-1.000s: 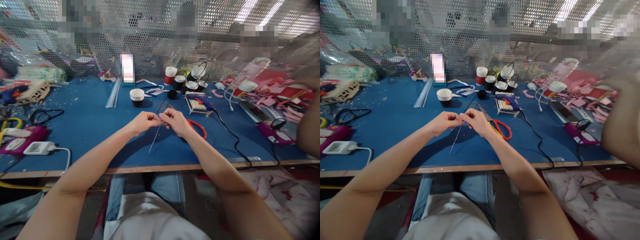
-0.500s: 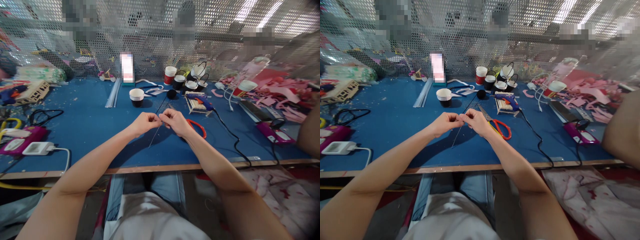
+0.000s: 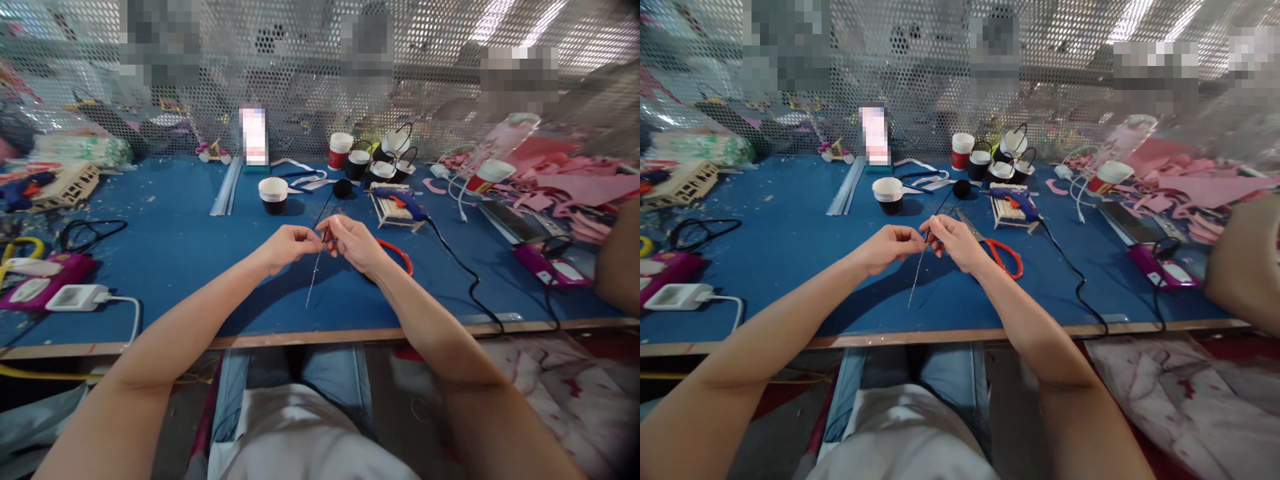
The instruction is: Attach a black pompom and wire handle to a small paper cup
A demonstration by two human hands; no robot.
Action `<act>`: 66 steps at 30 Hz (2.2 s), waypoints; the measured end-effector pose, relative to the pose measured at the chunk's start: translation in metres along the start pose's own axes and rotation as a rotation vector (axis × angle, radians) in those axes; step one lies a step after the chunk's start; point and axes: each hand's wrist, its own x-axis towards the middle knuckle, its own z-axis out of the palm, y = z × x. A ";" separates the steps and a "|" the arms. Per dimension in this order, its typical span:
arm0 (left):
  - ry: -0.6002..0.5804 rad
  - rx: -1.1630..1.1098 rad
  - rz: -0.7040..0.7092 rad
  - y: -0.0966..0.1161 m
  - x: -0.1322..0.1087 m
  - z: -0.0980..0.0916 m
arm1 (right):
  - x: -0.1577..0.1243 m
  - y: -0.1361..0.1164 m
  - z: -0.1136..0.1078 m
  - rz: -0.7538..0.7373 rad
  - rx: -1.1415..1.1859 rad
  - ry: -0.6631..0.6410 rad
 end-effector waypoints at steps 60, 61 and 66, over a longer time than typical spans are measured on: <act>0.049 0.084 -0.014 -0.002 0.004 -0.009 | -0.002 -0.002 -0.009 0.029 -0.150 0.163; 0.050 0.080 -0.018 -0.001 0.004 -0.009 | -0.002 -0.001 -0.009 0.002 -0.151 0.159; 0.018 0.048 -0.026 -0.002 0.004 -0.007 | -0.002 -0.002 -0.006 0.006 -0.026 -0.034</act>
